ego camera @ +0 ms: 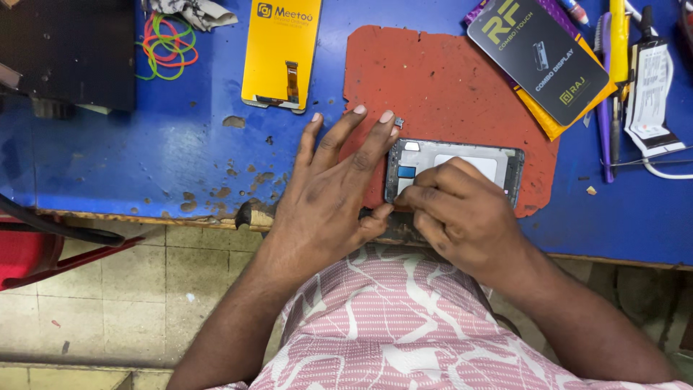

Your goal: The person disassembles a smartphone, removes the back cover, and uses a metal spudger and a hot air gun to detach internal components. The person handles the phone chassis, battery, and display assembly while working at a cluttered repair bench.

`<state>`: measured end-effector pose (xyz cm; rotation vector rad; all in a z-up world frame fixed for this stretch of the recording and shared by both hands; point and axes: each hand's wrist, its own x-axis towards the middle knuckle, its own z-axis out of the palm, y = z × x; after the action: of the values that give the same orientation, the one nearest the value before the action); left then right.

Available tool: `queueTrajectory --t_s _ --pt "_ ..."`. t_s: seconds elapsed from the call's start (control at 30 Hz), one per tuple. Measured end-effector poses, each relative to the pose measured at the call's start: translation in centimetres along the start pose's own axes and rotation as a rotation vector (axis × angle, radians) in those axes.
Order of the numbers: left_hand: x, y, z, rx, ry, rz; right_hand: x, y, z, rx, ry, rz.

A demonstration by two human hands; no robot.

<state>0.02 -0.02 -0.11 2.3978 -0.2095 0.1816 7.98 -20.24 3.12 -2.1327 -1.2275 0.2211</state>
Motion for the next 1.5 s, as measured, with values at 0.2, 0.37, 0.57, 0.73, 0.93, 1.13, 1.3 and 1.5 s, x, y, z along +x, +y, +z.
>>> queueTrajectory --t_s 0.2,0.37,0.57,0.73,0.93,1.13,1.3,1.5 --pt "-0.1 0.0 0.1 -0.004 -0.011 -0.011 0.2 -0.4 0.5 -0.003 0.043 -0.005" --pt "0.0 0.1 -0.1 -0.001 0.000 0.003 0.4 -0.1 -0.6 0.058 -0.032 -0.012" --pt "-0.1 0.0 0.0 0.010 0.001 -0.002 0.4 -0.2 0.0 0.013 -0.016 -0.004" --pt "0.2 0.5 -0.5 0.006 0.001 -0.014 -1.3 0.6 -0.8 0.013 0.075 0.051" --pt "0.2 1.0 -0.6 0.034 -0.012 -0.032 -5.6 2.9 -2.3 -0.076 0.441 0.291" --pt "0.8 1.5 -0.3 0.127 0.014 0.002 -9.5 5.1 -4.2 -0.296 0.506 0.318" --pt "1.2 2.3 0.1 0.181 0.014 -0.024 -10.2 5.8 -4.2 -0.335 0.503 0.290" --pt "1.9 3.1 0.6 0.179 0.015 -0.114 -9.9 5.5 -4.5 -0.343 0.515 0.251"
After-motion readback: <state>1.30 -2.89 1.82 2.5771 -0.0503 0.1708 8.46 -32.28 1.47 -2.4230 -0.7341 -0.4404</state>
